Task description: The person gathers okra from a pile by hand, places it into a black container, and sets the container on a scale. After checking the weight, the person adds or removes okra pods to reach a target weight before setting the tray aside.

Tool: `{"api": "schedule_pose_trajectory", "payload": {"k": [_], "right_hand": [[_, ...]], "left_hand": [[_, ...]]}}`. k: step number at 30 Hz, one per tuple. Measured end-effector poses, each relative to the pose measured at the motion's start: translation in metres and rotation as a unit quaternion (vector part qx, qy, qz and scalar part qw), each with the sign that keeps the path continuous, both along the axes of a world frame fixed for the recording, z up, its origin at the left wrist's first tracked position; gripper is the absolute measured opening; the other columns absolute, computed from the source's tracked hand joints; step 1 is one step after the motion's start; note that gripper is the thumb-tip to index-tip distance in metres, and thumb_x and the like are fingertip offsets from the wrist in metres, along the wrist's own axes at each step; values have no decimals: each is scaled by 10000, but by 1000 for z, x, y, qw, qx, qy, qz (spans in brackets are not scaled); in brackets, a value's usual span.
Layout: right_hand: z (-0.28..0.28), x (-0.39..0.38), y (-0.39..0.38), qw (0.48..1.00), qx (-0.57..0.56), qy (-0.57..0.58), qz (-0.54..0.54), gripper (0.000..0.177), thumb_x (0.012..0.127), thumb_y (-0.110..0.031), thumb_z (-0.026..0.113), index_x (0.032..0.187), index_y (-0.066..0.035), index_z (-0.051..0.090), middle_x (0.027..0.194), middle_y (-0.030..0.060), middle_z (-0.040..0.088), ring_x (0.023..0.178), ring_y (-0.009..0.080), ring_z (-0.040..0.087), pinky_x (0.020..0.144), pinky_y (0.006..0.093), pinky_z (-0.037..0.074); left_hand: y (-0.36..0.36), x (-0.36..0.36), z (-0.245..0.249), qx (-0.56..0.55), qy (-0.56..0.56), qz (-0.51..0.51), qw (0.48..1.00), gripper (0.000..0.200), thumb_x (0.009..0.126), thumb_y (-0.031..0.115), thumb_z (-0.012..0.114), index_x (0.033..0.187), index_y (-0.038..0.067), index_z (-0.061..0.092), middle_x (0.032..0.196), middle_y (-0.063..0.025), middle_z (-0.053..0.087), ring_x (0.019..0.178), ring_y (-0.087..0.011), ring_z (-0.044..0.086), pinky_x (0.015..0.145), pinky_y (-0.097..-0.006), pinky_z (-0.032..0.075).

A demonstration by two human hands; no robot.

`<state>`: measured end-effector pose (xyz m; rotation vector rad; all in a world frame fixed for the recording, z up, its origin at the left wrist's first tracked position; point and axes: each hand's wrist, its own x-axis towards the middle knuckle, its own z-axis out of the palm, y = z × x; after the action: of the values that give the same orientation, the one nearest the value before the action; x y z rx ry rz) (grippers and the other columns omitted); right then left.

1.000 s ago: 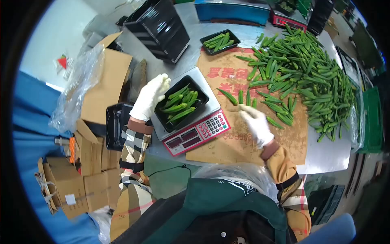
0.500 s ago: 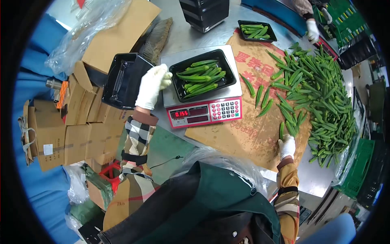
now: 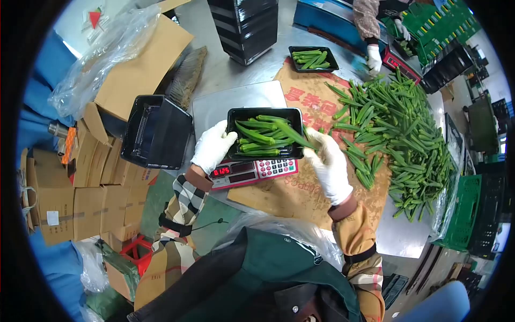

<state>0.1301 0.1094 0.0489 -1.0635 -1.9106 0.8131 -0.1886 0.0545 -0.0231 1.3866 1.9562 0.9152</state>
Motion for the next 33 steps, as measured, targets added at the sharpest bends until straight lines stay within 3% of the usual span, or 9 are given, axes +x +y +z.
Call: {"api": "schedule_pose_trajectory", "payload": {"k": [2,6,9,12,19,21,23,25,33], "right_hand": [[14,-13,2,995,88,-46,12,406,852,-16,734,1250,-70,673,1139,122,708,1066,317,657,950,383,526],[-65,36,17,992,-76,-77,-61,326,871,4,722,1194,-37,706,1120,136,682,1074,259,647,973,351,500],[-99,69,14,939,-82,-315,-112,394,834,-140,757,1227,-121,724,1093,154,689,1031,360,661,930,417,528],[-132,81,6,907,-299,-289,-66,419,827,-192,769,1238,-121,725,1095,173,701,1054,365,671,958,420,524],[-153,126,-6,930,-182,-245,-203,131,804,-182,783,898,-92,770,875,134,742,851,321,716,809,405,555],[-170,143,-8,931,-156,-221,-244,130,795,-118,810,868,-65,716,825,104,733,729,255,694,741,371,551],[-177,150,-3,915,-294,-15,-275,115,858,-48,785,925,-23,695,797,49,719,701,124,648,643,270,529],[-176,159,7,875,-366,198,-247,124,919,-44,741,1030,-6,702,875,38,723,721,119,666,630,231,530],[-16,7,28,937,-252,241,-9,220,960,-3,674,1178,15,693,1047,57,729,903,97,674,778,249,559]], "left_hand": [[-1,2,12,-7,-6,11,1000,443,930,320,679,1320,112,638,866,-126,701,779,-265,668,752,-395,525],[-7,2,30,0,16,85,996,536,949,326,714,1394,47,605,793,-78,686,686,-151,621,679,-323,519],[-10,-4,30,34,-43,130,990,478,975,254,694,1396,45,608,781,-37,686,682,-89,597,659,-281,512],[-11,-4,31,47,-94,147,983,441,986,212,682,1385,36,616,833,-34,708,701,-72,600,664,-254,508],[-14,-11,35,87,-131,180,971,400,991,198,679,1348,22,641,926,-49,746,749,-58,632,689,-230,507],[-16,-11,40,89,-130,184,970,405,989,197,682,1346,11,638,936,-61,751,763,-64,646,699,-233,512],[-13,-9,39,116,-162,199,960,407,990,203,682,1341,1,639,928,-69,754,784,-68,662,705,-237,516],[-17,-11,37,112,-138,192,965,405,992,217,679,1333,2,644,921,-76,757,781,-77,672,695,-239,517],[-14,15,39,21,-109,129,986,406,978,269,685,1304,26,669,881,-85,748,728,-98,661,677,-269,516]]}}
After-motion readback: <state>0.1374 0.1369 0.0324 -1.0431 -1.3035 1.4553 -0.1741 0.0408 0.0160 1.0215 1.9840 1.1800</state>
